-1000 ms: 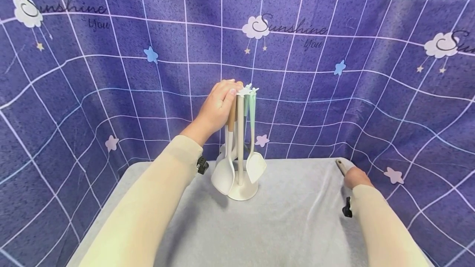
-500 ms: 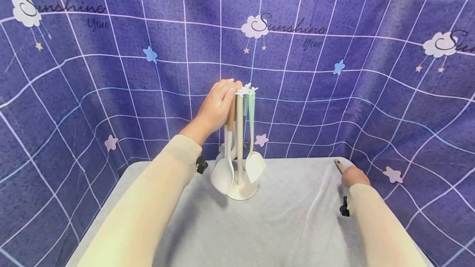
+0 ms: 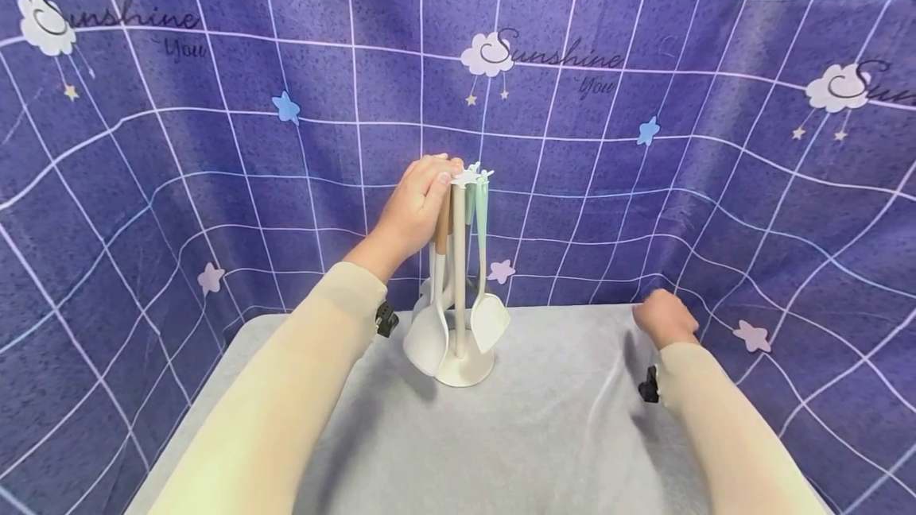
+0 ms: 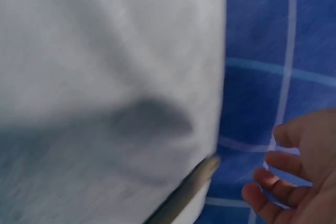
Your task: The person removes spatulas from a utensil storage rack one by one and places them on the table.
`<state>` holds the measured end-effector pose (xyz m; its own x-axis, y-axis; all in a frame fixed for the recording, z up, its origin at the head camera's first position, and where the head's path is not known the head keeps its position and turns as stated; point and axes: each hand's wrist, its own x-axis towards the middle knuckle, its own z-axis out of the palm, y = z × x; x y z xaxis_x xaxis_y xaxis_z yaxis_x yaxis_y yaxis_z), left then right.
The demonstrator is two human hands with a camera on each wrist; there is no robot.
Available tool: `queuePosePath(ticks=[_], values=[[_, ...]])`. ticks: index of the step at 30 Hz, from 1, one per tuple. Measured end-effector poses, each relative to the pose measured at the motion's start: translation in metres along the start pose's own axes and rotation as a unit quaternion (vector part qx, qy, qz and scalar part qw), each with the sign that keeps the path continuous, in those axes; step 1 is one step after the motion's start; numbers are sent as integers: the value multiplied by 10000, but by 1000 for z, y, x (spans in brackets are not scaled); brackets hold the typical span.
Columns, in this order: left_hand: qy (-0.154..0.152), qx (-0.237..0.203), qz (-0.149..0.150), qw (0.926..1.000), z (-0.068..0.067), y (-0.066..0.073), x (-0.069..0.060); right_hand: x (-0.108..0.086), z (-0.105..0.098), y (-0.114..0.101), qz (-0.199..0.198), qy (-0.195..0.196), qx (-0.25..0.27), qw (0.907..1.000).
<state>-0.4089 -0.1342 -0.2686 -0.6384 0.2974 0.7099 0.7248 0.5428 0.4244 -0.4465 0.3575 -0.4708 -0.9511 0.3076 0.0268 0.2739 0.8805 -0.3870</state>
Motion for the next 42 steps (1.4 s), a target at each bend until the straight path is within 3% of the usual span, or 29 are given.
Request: queuePosePath(ticks=[4,7,12,18,24,29,32,36,42], values=[[-99,90,25,9999,-3,-1,1,-9,-19,-36,-568,494,524,9958],[-119,150,67,9998,-4,-2,2,-14,-34,-64,-1125,701,1033,9858],[-100,146,82,9998,-2,-2,3,-30,-54,-116,-2190,850,1698,9571],[-62,115,51,9999,-2,2,3,-63,-79,-184,-3204,550,2092,9222],[-76,113,33,9999,-1,1,3,-94,-105,-235,-3691,338,2472,8953],[-59,137,24,9999,0,0,3,-102,-117,-265,-3967,403,2760,8745],[-19,140,42,9999,-1,0,3,-101,-120,-278,-4130,267,2939,8616],[-3,151,23,9999,-2,0,3,-99,-120,-290,-4343,-224,3171,8428],[-9,143,-48,9999,0,-1,2,-98,-115,-295,-4544,-666,3144,8308]])
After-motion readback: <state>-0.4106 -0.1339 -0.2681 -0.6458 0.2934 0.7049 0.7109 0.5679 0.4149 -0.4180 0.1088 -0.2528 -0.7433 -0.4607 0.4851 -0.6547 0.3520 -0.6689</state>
